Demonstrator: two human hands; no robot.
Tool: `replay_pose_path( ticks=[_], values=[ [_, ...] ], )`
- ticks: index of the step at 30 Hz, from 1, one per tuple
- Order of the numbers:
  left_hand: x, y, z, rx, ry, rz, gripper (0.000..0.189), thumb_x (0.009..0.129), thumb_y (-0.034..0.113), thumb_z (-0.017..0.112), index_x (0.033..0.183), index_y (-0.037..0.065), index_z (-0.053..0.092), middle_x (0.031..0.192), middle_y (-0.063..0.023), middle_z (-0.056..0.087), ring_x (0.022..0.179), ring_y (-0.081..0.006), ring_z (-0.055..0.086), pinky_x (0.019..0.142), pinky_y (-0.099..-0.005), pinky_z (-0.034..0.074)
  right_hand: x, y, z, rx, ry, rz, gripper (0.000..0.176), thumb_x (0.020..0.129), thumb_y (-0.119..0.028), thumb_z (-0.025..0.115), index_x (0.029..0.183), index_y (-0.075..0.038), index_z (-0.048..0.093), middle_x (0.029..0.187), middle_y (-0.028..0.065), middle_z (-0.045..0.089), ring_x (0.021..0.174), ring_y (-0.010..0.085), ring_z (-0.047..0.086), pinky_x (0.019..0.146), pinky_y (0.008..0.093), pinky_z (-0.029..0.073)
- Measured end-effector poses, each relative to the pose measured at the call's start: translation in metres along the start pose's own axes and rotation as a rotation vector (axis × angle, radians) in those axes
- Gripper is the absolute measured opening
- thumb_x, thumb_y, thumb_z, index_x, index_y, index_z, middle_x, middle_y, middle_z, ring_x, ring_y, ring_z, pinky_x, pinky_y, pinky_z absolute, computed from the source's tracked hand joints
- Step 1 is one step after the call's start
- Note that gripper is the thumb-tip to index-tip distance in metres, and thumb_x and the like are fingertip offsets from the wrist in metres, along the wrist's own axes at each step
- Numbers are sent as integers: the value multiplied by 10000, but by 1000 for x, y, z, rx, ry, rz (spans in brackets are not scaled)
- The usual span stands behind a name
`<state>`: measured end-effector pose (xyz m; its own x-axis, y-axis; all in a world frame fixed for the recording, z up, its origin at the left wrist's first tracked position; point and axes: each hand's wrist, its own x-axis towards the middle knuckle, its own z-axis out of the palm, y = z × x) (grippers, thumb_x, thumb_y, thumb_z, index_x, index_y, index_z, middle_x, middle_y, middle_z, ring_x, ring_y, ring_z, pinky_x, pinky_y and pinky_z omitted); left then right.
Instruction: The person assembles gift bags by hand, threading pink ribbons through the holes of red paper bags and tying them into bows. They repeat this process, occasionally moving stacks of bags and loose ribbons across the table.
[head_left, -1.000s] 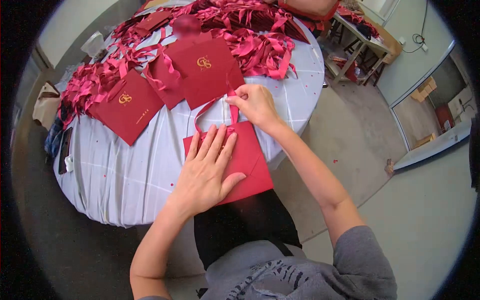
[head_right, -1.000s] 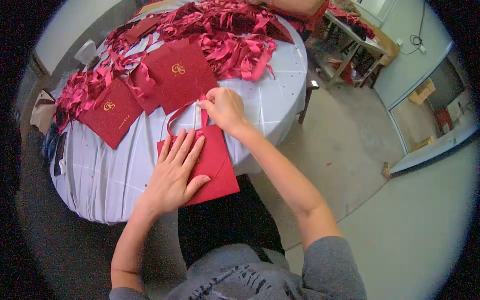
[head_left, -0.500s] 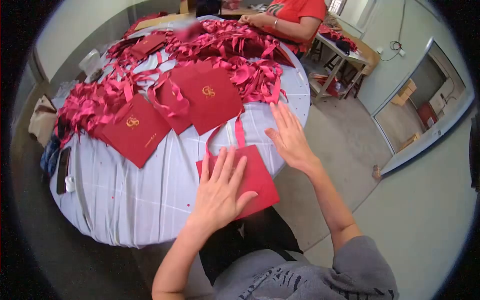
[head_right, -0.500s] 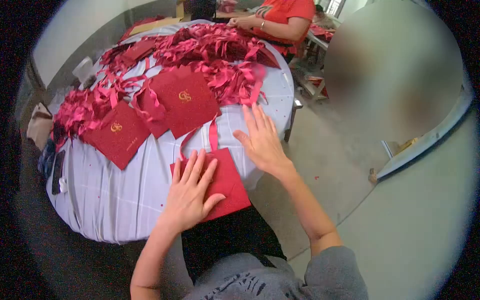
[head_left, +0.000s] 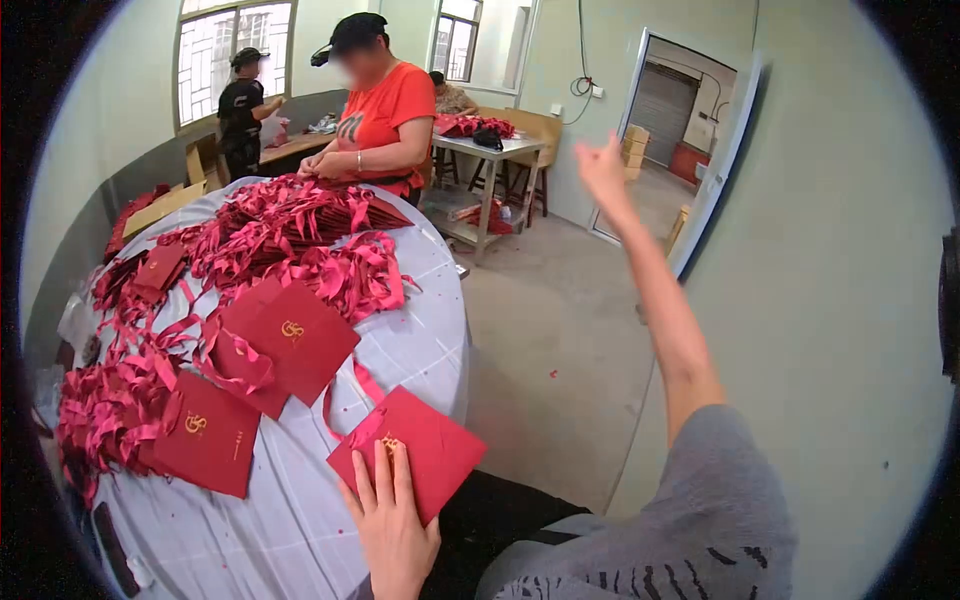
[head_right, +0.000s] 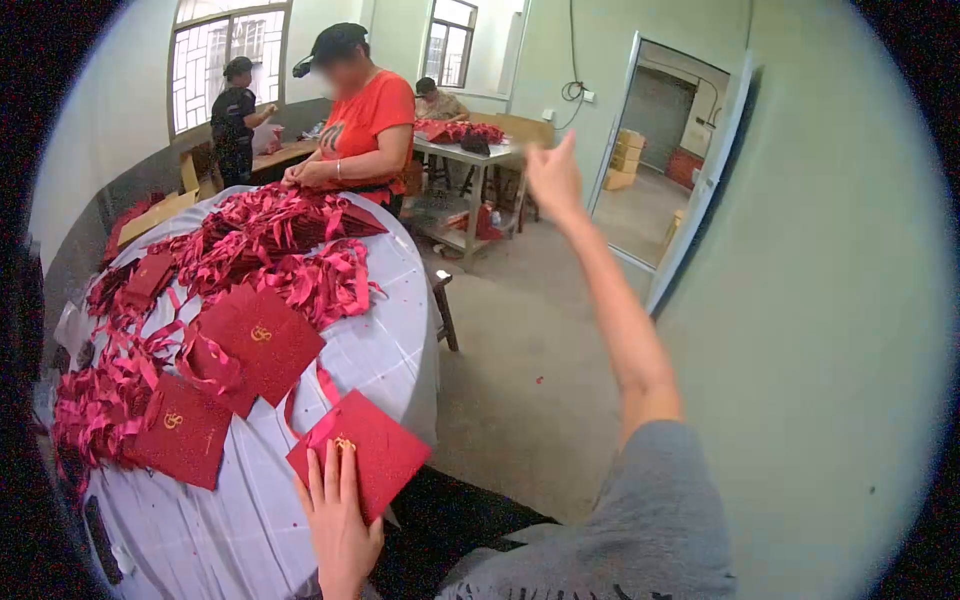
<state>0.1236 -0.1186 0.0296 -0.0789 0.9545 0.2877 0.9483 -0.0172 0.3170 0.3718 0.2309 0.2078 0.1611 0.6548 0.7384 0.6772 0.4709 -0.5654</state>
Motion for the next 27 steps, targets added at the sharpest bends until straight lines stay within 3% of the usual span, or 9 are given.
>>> replay_pose_path(
  ticks=[2,3,6,8,10,14,19,23,27],
  values=[
    [0,-15,5,-414,231,-39,769,702,66,629,1388,10,285,1396,-191,351,1338,-356,264,1113,-432,166,3,4,3,62,24,-144,560,880,-231,525,1291,76,300,775,105,583,704,228,580,669,346,486],
    [-1,-13,7,-698,440,-93,517,860,81,507,1334,-44,341,1321,-217,431,1275,-345,362,1070,-421,247,-19,1,8,129,-12,-236,481,877,-217,529,1241,59,378,749,90,564,696,216,566,672,338,484],
    [-14,-17,5,-1412,615,-408,409,973,156,378,1319,-58,341,1283,-158,453,1126,-220,475,986,-347,352,-127,-28,42,360,-837,-286,237,905,-194,497,1072,-25,509,866,48,567,755,140,557,711,311,473],
    [-19,-24,16,-1542,756,-511,523,965,300,440,1365,0,287,1297,-151,444,1149,-235,478,971,-370,389,-212,-57,57,802,-1411,167,377,959,-300,429,1231,-44,473,1092,70,580,971,149,585,830,308,477],
    [-28,-26,16,-1526,786,-498,582,961,318,445,1398,15,210,1326,-150,411,1169,-239,460,980,-383,386,-268,-100,63,1075,-1582,513,408,973,-304,427,1274,-29,444,1179,68,557,1055,135,559,872,305,467],
    [-51,-49,27,-1384,774,-518,548,967,273,429,1398,0,228,1358,-154,378,1202,-248,427,1022,-367,326,-314,-157,90,1385,-1414,642,397,968,-253,454,1292,-24,439,1187,69,565,1070,155,561,916,331,450],
    [-71,-76,-24,-914,1080,-360,649,905,146,470,1426,-16,119,1421,-196,279,1202,-290,417,1035,-397,290,-292,-194,95,1205,-1126,96,321,894,-57,555,1206,-13,493,1004,-11,600,925,52,533,814,219,433],
    [-88,-89,-49,-185,1025,-387,385,872,65,491,1243,-32,457,1258,-180,485,1148,-304,475,971,-391,365,-267,-198,82,869,-948,-383,509,815,-4,607,1293,-30,434,1131,62,556,872,116,505,782,261,426],
    [-61,-94,-75,-51,887,-123,367,792,-67,524,1153,-8,557,1169,-147,558,1108,-320,502,957,-406,380,-259,-201,68,728,-1067,-513,504,816,12,591,1296,-30,442,1238,106,537,1010,180,550,888,298,421]
  ],
)
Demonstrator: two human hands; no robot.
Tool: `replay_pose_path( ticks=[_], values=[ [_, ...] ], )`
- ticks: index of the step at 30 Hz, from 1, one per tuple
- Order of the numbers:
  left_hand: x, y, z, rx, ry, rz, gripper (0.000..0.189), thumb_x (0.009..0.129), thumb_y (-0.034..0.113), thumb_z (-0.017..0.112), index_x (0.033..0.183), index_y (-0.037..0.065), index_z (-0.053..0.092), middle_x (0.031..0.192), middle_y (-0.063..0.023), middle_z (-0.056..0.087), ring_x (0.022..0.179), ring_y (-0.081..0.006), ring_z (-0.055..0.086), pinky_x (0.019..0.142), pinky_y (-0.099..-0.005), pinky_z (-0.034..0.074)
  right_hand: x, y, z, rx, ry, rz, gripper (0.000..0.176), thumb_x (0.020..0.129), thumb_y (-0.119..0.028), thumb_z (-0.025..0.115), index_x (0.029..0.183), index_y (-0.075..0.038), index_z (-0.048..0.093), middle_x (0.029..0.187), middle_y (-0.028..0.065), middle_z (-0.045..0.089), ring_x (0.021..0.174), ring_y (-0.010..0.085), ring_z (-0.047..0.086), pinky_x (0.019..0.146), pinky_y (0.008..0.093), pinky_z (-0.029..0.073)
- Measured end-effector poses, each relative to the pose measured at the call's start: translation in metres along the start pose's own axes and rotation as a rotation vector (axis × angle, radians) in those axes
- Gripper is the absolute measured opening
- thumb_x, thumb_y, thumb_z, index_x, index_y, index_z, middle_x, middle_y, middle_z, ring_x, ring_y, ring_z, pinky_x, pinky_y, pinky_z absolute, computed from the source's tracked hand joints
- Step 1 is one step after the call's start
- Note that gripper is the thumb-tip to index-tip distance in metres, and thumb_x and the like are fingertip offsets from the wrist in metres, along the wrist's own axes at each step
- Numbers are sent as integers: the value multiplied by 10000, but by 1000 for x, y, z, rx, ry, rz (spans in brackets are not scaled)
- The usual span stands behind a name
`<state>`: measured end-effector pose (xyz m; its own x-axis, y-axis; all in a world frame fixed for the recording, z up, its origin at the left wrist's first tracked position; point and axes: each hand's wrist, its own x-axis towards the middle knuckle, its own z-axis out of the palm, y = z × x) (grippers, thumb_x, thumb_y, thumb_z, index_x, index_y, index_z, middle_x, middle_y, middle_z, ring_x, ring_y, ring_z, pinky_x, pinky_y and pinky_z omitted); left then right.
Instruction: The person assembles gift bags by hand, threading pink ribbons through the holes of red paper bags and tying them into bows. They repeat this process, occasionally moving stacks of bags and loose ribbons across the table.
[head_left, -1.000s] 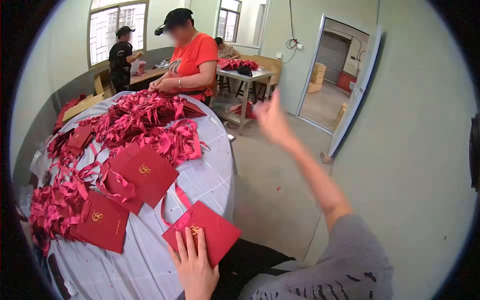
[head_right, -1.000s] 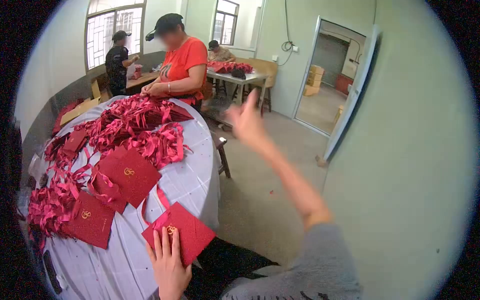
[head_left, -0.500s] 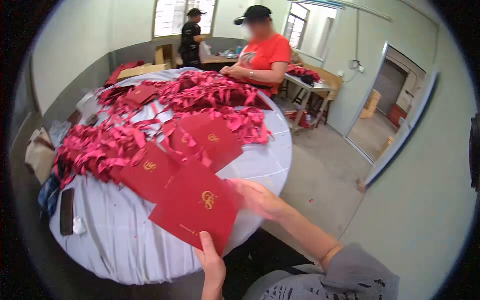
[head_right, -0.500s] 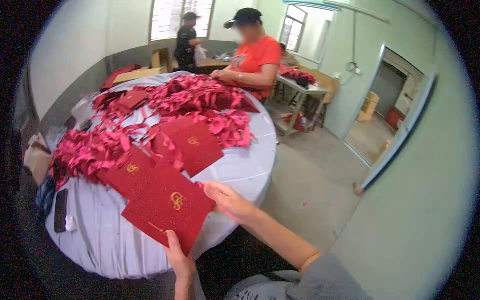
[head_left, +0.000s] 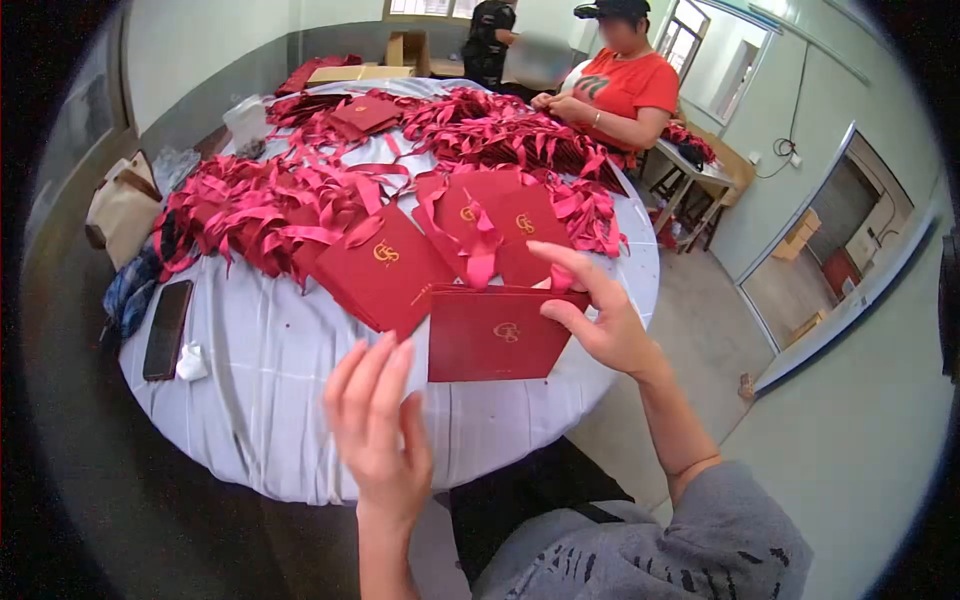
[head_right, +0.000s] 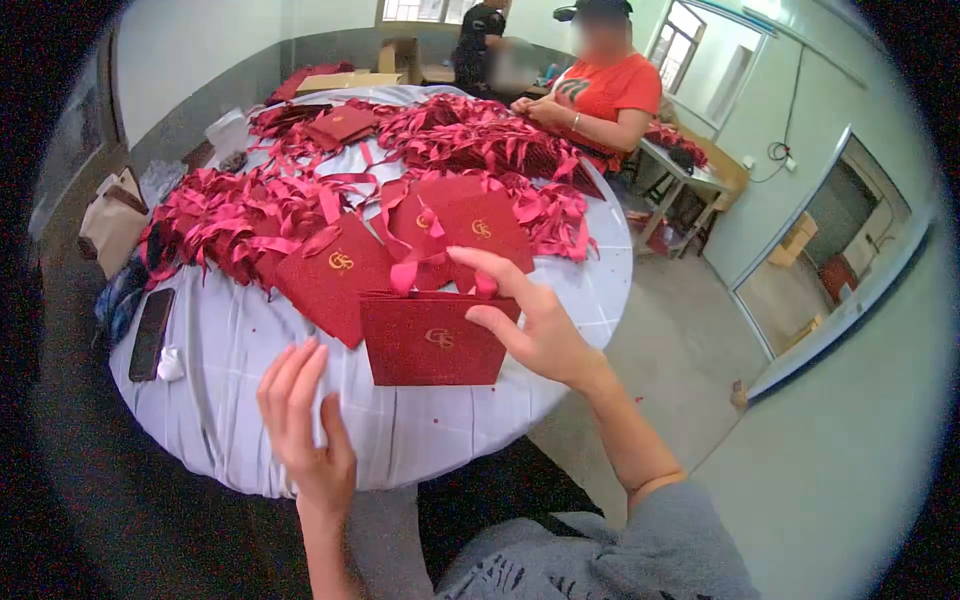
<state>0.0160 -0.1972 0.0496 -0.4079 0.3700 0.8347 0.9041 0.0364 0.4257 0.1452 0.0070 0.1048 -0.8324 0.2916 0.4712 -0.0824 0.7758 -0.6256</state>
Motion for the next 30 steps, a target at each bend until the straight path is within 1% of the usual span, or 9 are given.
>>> replay_pose_path(
  ticks=[1,3,7,9,15,20,22,27,30],
  values=[
    [9,0,4,-5,-35,41,360,790,-66,531,1141,-1,572,1173,-130,559,1106,-318,502,952,-407,384,1,5,2,57,8,-28,446,816,27,575,1251,-37,499,1207,107,569,1038,200,572,879,297,441],
    [23,1,18,18,-78,93,371,773,-50,572,1132,38,600,1158,-108,566,1062,-299,510,907,-384,413,2,10,2,-4,5,-107,396,802,54,585,1187,-36,565,1102,67,614,926,158,578,841,279,450],
    [35,0,38,79,-118,191,407,675,-11,585,1071,64,645,1083,-79,583,983,-282,510,859,-369,433,7,13,1,-97,-41,-195,293,791,21,617,1070,-61,645,1022,91,665,927,252,621,918,364,434],
    [38,-1,43,89,-101,196,380,654,-4,599,1023,63,663,1062,-85,583,968,-280,503,839,-371,433,9,18,-2,-21,-82,-181,311,788,29,614,1081,-69,646,1027,96,662,903,258,623,940,371,420],
    [48,11,51,154,-122,243,237,692,70,672,916,49,598,978,-77,539,920,-280,482,848,-439,387,14,31,-11,21,-123,-270,317,795,54,590,1085,-62,643,985,109,646,861,254,618,789,328,478],
    [57,33,65,103,-215,188,246,670,-6,673,877,57,556,915,-99,510,903,-314,455,808,-420,387,18,38,-38,65,-177,-319,226,809,5,592,1022,-64,624,954,113,635,909,278,602,826,357,475],
    [59,41,73,99,-217,180,246,672,-10,665,880,55,550,901,-101,503,894,-316,454,802,-419,383,14,44,-47,92,-218,-236,175,804,-44,621,978,-65,620,915,115,619,876,282,597,766,366,481],
    [69,59,88,308,-313,166,203,697,0,625,867,46,524,878,-116,489,874,-316,448,812,-421,353,9,71,-47,-12,-173,-215,143,801,-126,644,921,-58,606,862,133,571,836,309,582,737,376,477],
    [74,65,91,324,-357,130,207,687,24,637,868,44,539,798,-91,518,865,-278,470,836,-416,355,12,85,-42,27,-84,-349,145,797,-127,637,904,-50,575,921,164,556,852,335,566,743,394,470]
  ],
)
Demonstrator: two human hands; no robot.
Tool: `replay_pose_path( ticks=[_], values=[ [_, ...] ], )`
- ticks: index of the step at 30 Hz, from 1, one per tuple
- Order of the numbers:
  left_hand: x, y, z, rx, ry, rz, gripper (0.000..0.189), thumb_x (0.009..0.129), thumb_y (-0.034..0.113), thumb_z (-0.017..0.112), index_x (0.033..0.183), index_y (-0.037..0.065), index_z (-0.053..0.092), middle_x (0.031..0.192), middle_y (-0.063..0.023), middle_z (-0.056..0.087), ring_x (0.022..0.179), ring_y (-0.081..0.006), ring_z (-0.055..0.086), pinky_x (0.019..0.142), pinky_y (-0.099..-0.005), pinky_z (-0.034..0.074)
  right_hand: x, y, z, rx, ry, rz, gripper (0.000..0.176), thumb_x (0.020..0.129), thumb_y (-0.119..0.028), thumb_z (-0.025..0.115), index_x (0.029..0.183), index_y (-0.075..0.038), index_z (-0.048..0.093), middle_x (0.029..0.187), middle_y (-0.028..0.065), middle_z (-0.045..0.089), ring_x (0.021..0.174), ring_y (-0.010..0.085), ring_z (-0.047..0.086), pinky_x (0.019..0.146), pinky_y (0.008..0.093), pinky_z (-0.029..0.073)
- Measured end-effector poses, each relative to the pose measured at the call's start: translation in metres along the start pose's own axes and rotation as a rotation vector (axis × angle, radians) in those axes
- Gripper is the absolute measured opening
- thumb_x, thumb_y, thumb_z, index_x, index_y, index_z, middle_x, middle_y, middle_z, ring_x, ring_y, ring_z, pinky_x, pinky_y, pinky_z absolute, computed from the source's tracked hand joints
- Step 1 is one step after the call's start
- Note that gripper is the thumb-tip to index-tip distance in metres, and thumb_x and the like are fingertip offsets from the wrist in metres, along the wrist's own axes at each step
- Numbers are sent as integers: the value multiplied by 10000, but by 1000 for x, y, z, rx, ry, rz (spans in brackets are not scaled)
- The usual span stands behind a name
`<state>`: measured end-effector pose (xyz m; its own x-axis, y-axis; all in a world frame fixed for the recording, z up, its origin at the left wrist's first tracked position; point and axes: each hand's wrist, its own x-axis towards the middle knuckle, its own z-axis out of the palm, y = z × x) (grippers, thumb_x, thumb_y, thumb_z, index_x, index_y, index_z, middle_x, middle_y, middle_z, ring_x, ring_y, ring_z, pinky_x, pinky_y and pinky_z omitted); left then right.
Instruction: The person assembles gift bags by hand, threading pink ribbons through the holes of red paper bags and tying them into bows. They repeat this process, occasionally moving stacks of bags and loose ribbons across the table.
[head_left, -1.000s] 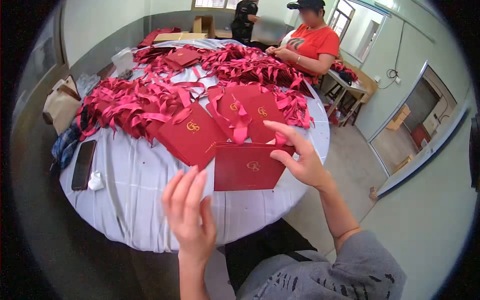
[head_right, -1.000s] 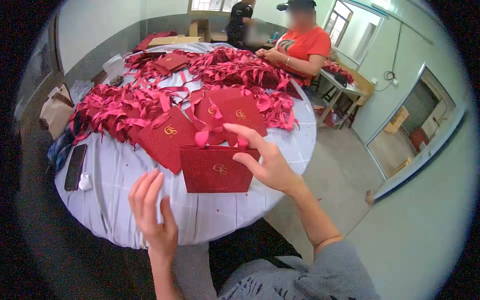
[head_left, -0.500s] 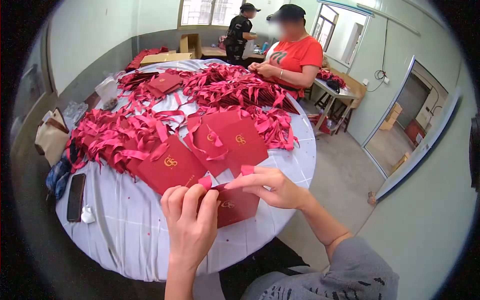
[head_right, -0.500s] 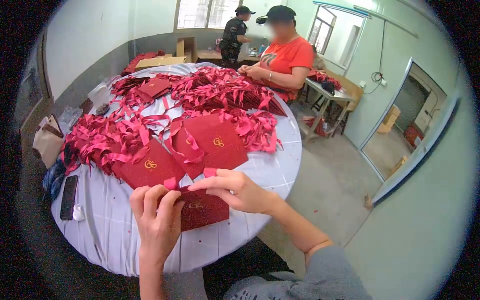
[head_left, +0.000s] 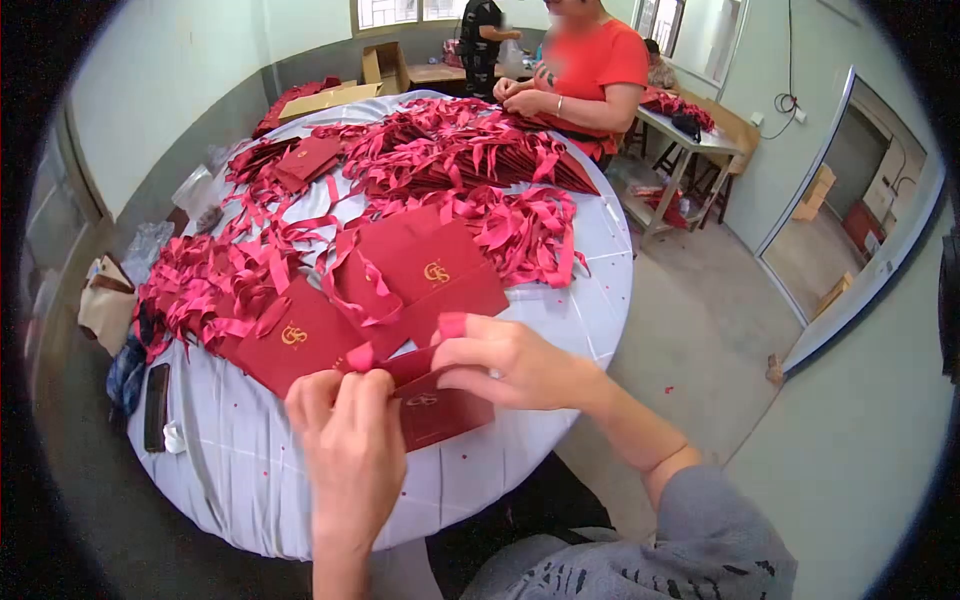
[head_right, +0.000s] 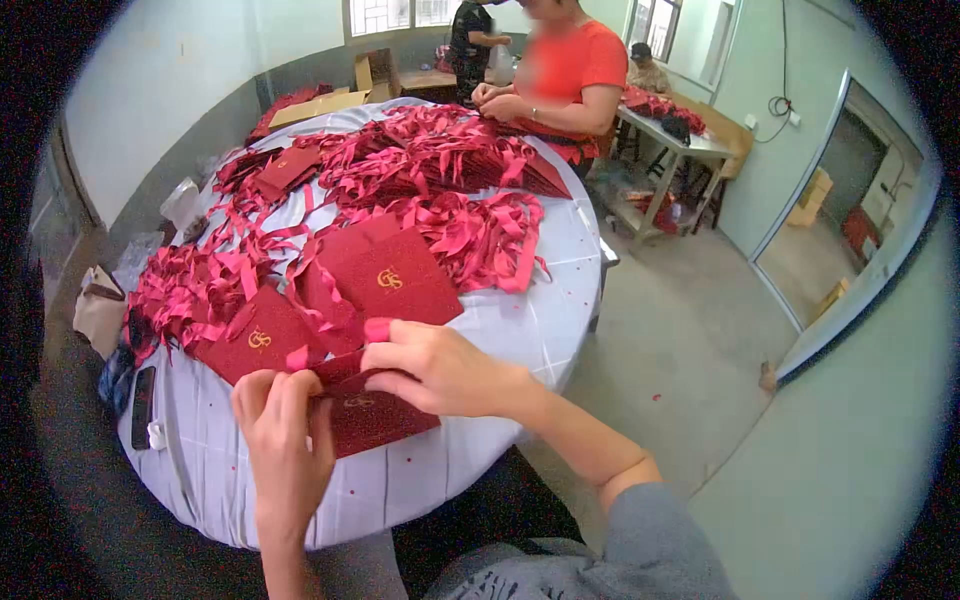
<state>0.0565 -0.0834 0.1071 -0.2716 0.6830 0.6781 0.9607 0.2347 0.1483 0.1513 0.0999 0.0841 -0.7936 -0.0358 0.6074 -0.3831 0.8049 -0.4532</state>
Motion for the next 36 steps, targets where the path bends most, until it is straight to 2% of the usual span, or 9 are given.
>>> replay_pose_path(
  ticks=[9,12,14,17,20,24,25,30,36],
  values=[
    [8,-9,-13,23,-175,-30,127,660,55,707,757,66,625,710,-23,610,813,-225,534,1002,-450,291,-7,14,-2,77,-52,-80,145,813,-146,632,916,-70,565,972,156,542,834,332,568,705,381,482],
    [10,-11,-20,-45,-247,-120,132,649,49,718,744,58,627,694,-22,609,737,-213,553,967,-423,305,-7,15,-19,359,-107,-83,295,827,-83,618,1120,-86,585,1092,160,566,931,293,593,786,350,486],
    [3,-22,-22,-112,-178,-208,143,653,16,707,769,27,624,691,-60,604,702,-200,560,791,-335,404,-7,30,-37,647,-41,29,355,834,-40,594,1188,-49,565,1250,82,567,1048,192,579,830,311,487],
    [-11,-36,-20,-321,-110,-428,137,696,8,690,804,-25,613,722,-53,598,665,-115,535,620,-251,417,-10,62,-52,634,250,329,337,892,-72,549,1229,-59,531,942,63,635,800,98,611,692,236,496],
    [-17,-38,-4,-552,-185,-564,147,744,68,677,834,-35,623,717,-9,581,694,-72,505,640,-237,413,-9,107,-54,392,324,365,187,893,-74,547,1051,-22,633,852,57,644,724,102,612,659,228,487],
    [-8,-37,34,-713,-404,-495,198,765,128,679,873,-33,641,739,-6,599,693,-76,510,631,-239,415,-4,145,-43,21,350,279,124,799,-72,616,898,-19,669,865,146,646,775,256,635,696,332,490],
    [-1,-34,40,-714,-492,-540,222,749,164,703,880,-11,660,775,-4,618,764,-88,545,705,-244,423,-1,150,-41,-44,328,277,118,796,-78,620,888,-23,668,859,145,640,786,272,628,703,346,487],
    [2,-42,94,-848,-694,-504,196,809,166,651,884,-12,621,734,-7,586,698,-76,524,630,-254,434,10,170,-31,-296,373,206,116,769,-56,614,876,-34,652,866,146,608,848,324,582,768,388,464],
    [-12,-53,106,-1262,-711,-603,187,833,170,668,908,5,622,802,30,614,764,-38,535,689,-214,435,56,103,13,-162,140,-100,207,796,-159,637,975,-59,614,825,131,587,835,328,579,734,408,463]
  ],
)
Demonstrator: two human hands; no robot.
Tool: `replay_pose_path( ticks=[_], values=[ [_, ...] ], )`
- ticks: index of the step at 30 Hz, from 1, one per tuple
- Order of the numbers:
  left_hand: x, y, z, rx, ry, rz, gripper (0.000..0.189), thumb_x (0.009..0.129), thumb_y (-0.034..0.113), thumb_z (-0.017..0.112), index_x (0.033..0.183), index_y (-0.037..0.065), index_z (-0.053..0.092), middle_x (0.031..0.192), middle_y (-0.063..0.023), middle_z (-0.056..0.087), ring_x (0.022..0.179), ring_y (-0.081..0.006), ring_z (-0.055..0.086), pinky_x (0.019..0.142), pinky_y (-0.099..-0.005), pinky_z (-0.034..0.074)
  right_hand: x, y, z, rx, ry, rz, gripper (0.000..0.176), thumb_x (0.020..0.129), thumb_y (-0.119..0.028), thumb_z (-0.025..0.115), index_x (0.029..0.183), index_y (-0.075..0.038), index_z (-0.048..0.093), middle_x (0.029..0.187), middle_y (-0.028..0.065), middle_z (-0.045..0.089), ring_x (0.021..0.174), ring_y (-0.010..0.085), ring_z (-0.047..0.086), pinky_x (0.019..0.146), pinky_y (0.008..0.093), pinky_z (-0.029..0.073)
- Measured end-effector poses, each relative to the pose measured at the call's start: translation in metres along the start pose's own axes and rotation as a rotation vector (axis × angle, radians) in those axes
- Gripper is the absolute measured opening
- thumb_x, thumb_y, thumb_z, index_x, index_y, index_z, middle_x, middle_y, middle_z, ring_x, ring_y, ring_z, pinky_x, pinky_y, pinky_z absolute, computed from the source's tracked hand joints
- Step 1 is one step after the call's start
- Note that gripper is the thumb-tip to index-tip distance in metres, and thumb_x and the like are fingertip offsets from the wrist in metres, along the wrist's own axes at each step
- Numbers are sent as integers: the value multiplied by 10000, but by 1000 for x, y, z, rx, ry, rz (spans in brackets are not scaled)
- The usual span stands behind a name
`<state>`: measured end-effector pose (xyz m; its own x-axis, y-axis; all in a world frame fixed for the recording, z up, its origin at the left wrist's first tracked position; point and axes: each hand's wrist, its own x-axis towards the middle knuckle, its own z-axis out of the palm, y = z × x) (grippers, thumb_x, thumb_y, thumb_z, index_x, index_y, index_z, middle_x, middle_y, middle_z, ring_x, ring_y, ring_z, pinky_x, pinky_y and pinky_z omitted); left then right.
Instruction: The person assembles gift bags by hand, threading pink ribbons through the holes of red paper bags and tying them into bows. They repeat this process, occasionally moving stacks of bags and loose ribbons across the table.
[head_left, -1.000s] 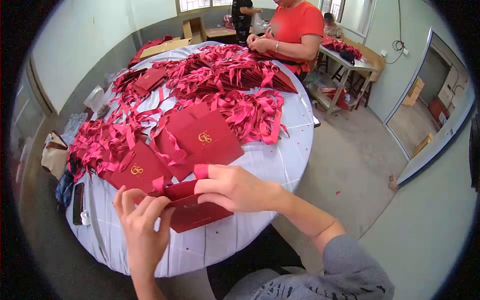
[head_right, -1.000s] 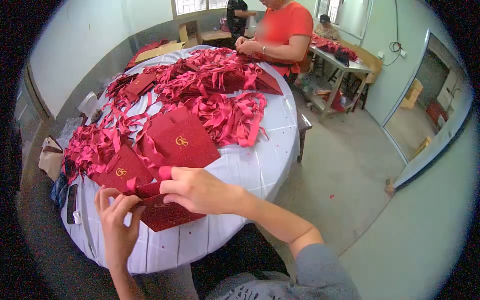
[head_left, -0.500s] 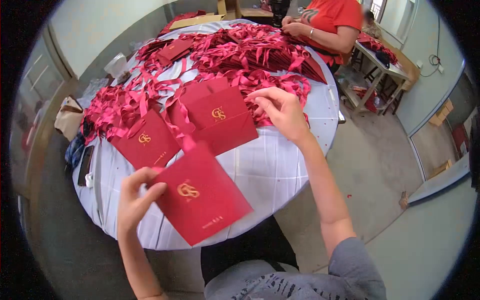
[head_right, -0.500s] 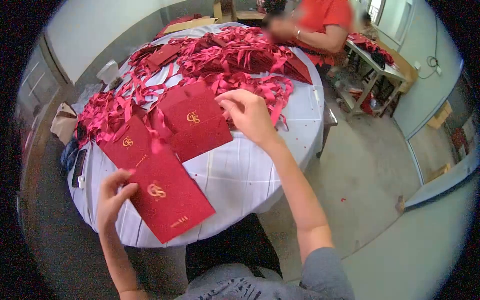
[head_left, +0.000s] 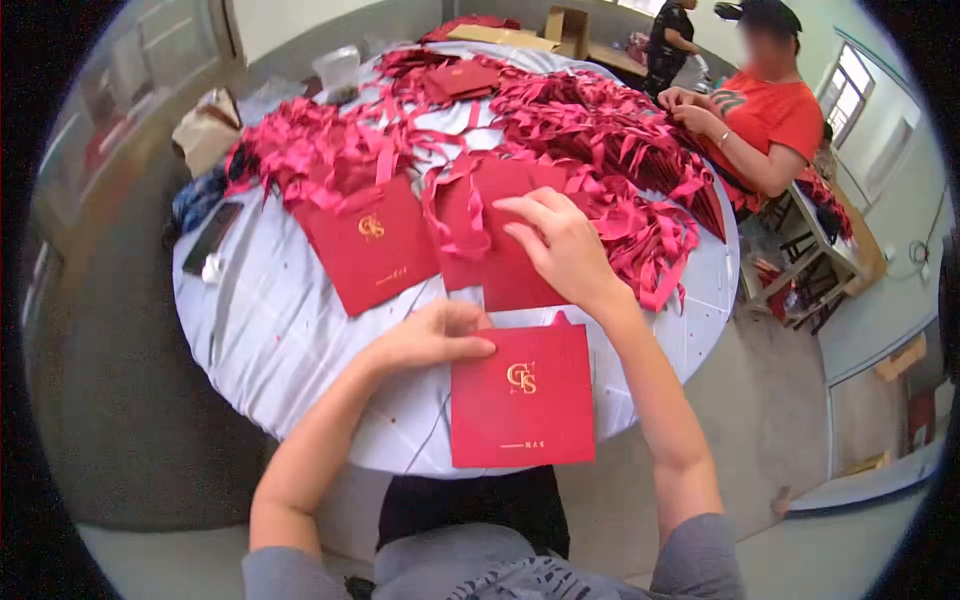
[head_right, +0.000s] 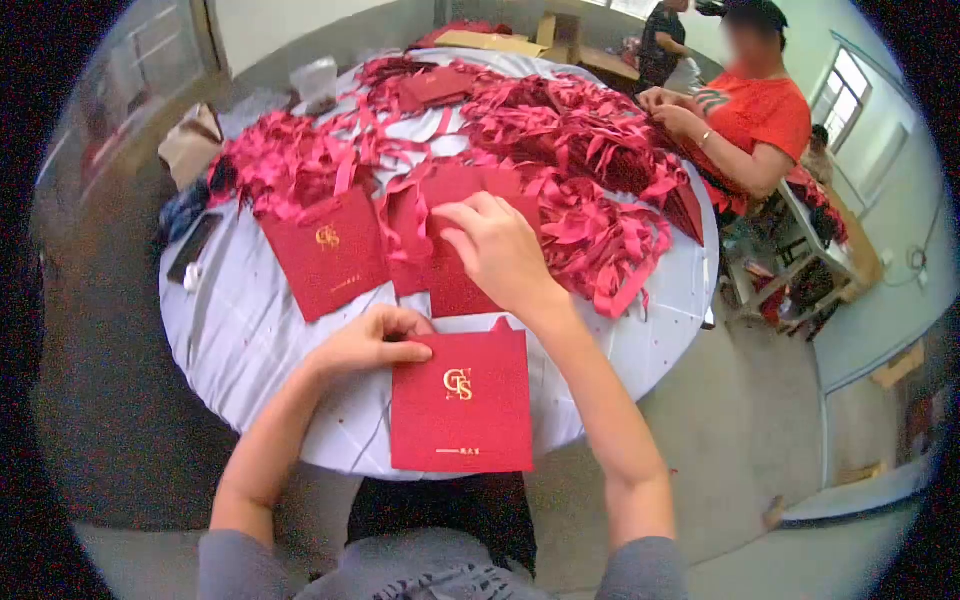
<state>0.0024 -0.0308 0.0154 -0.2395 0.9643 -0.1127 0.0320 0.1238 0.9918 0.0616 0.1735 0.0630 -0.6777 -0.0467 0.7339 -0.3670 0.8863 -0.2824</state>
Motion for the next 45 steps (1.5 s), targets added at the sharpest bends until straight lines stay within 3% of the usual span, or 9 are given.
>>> replay_pose_path(
  ticks=[2,6,13,18,19,32,36,39,45],
  values=[
    [-1,-1,-1,31,13,54,185,834,164,667,908,1,621,801,28,615,766,-38,537,690,-216,437,12,-11,17,-9,-65,226,224,809,-231,644,925,-44,600,838,148,588,783,337,597,689,418,479],
    [-2,-4,-5,71,9,70,178,840,155,659,906,-5,617,802,20,615,766,-40,536,691,-218,436,29,-4,43,-300,-102,306,296,788,-293,674,871,-22,589,815,164,598,766,330,616,656,422,492],
    [0,-9,-7,90,8,131,165,845,156,649,908,7,614,780,28,611,726,-27,525,635,-211,420,32,21,61,-116,-200,451,246,754,-259,695,756,-25,621,744,125,617,730,280,624,658,397,488],
    [0,-7,-6,149,24,161,172,834,172,663,887,11,632,762,37,599,716,-33,521,635,-208,418,35,1,63,-275,-210,460,262,760,-267,692,775,-17,618,759,132,633,743,302,627,668,412,487],
    [-1,-7,-6,155,24,168,172,834,172,663,887,11,632,762,37,599,716,-33,521,635,-208,418,37,-1,63,-292,-285,470,257,784,-279,672,816,-29,625,890,186,629,847,358,621,729,457,491],
    [-2,-7,-5,96,-11,173,198,857,191,638,919,5,611,792,39,608,722,-32,527,654,-214,431,24,6,44,2,-64,461,239,758,-237,673,789,-9,606,758,172,645,735,340,633,683,430,496],
    [1,-10,-6,146,-9,175,186,855,179,640,916,6,611,784,45,597,718,-29,514,644,-213,422,27,-8,55,-238,-149,373,302,761,-298,694,811,-24,577,836,169,616,799,343,620,695,444,488],
    [1,-10,-6,149,14,199,182,834,137,635,924,-21,626,794,-12,631,743,-65,557,692,-240,459,29,-8,69,-376,-199,311,278,750,-275,696,808,-24,592,894,162,595,817,362,610,720,460,488],
    [-1,-7,-5,128,13,184,174,838,129,634,919,-24,619,784,-12,630,719,-66,558,654,-232,458,31,5,65,-62,-70,378,155,750,-166,649,788,-17,628,813,148,642,782,298,632,704,409,491]
  ],
)
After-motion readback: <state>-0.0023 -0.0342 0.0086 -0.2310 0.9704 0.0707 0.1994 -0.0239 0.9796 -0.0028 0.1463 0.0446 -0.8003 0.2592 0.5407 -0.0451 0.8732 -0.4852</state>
